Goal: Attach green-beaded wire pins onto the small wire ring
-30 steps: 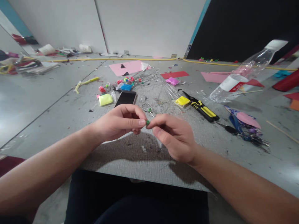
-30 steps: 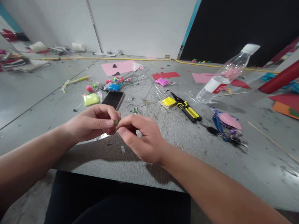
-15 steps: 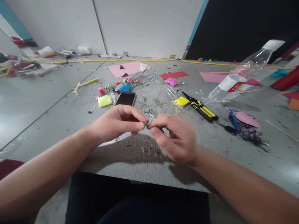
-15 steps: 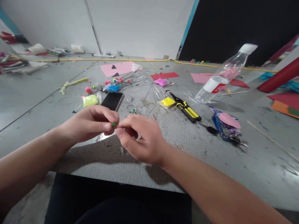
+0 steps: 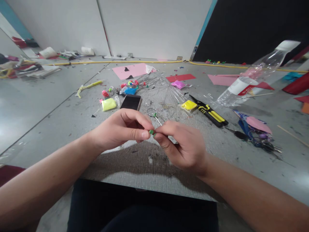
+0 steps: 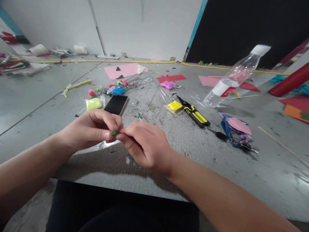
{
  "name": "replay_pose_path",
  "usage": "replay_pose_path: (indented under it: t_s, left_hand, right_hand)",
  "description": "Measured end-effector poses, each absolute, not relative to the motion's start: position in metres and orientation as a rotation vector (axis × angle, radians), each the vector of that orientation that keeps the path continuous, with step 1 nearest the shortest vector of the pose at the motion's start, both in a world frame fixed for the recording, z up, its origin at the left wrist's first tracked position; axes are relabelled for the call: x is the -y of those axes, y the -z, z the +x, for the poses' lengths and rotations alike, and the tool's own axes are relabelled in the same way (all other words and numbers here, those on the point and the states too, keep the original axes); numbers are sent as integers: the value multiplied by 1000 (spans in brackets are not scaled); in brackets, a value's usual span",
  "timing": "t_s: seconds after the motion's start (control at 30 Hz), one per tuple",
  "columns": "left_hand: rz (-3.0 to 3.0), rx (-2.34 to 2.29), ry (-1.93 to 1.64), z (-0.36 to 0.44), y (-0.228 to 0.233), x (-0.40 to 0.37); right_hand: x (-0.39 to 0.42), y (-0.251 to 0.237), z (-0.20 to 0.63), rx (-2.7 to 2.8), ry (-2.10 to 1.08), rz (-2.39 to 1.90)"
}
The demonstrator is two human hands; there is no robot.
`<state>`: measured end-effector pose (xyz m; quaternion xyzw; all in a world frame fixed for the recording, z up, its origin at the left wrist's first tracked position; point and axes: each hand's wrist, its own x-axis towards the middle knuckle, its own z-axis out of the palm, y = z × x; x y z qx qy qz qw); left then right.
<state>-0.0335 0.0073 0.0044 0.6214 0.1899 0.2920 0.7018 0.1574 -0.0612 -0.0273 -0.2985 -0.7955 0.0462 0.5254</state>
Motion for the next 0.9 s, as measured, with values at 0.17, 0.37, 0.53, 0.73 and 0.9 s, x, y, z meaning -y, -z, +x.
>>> replay_pose_path:
  t_s: [0.17,0.37,0.53,0.73,0.9]
  left_hand:
    - [1389,-415,-661,-33,-4,-7]
    - [1414,-405,-649,-33,-4,-7]
    - [1421,-387,-659,-33,-3,-8]
    - [1427,-423,-674,-33,-4,-7]
    - [1445,-430,-704,-33,-4,-6]
  right_hand:
    - [61,26,158,1908,-124,-712]
    - [63,25,157,1906,-127,-735]
    - [64,24,157,1904,-144,-744]
    - [64,24,158,1903,-142,-757]
    - [63,25,157,1888,-128,-748]
